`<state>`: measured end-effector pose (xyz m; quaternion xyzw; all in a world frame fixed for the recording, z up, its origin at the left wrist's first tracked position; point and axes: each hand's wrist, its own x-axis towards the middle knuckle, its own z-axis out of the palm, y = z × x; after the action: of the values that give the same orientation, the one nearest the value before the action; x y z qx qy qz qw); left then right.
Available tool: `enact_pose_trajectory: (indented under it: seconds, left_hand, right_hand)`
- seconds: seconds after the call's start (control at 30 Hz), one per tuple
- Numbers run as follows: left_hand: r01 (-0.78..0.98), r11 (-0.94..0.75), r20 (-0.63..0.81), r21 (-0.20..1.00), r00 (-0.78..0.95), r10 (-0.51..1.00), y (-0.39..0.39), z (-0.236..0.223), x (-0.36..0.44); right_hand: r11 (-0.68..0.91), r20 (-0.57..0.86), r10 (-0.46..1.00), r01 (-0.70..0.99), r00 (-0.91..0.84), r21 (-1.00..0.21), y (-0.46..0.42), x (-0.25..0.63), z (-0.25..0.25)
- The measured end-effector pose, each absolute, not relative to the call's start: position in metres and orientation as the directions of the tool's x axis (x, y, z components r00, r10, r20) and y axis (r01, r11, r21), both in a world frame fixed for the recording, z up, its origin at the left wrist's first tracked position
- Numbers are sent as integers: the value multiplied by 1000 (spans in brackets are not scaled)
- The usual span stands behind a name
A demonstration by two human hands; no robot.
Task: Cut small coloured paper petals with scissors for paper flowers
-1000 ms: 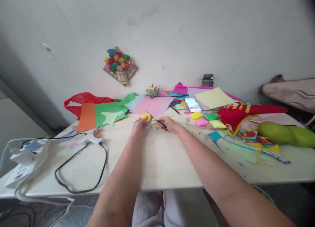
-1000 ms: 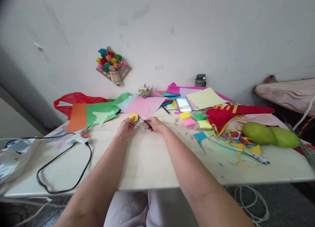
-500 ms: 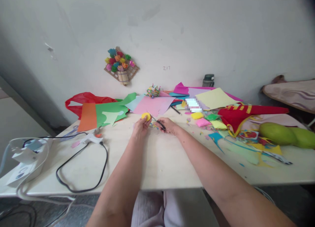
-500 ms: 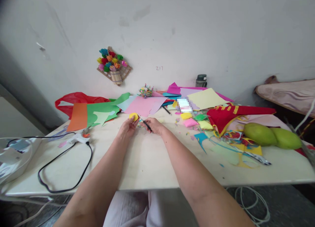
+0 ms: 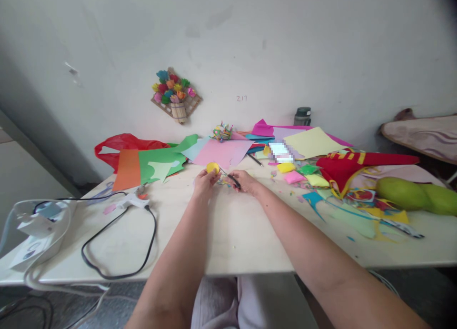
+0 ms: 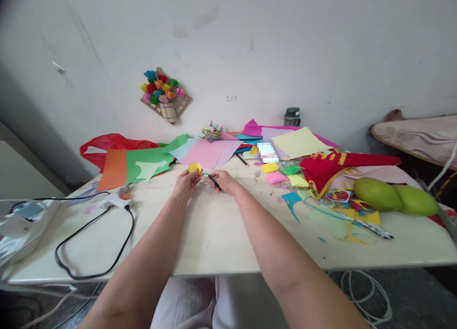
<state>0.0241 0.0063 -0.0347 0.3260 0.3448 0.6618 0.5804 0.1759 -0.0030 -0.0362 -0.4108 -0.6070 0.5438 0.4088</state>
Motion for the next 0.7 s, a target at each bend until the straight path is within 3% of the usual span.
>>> enact_pose_trajectory:
  seconds: [0.37, 0.7]
  left_hand:
    - [-320, -146, 141, 936, -38, 989, 7, -34, 15]
    - [-336, -166, 143, 927, -93, 985, 6, -34, 14]
  right_hand:
    - [19, -9, 947, 83, -322, -996, -13, 183, -22]
    - [56, -17, 893, 149, -449, -987, -12, 189, -24]
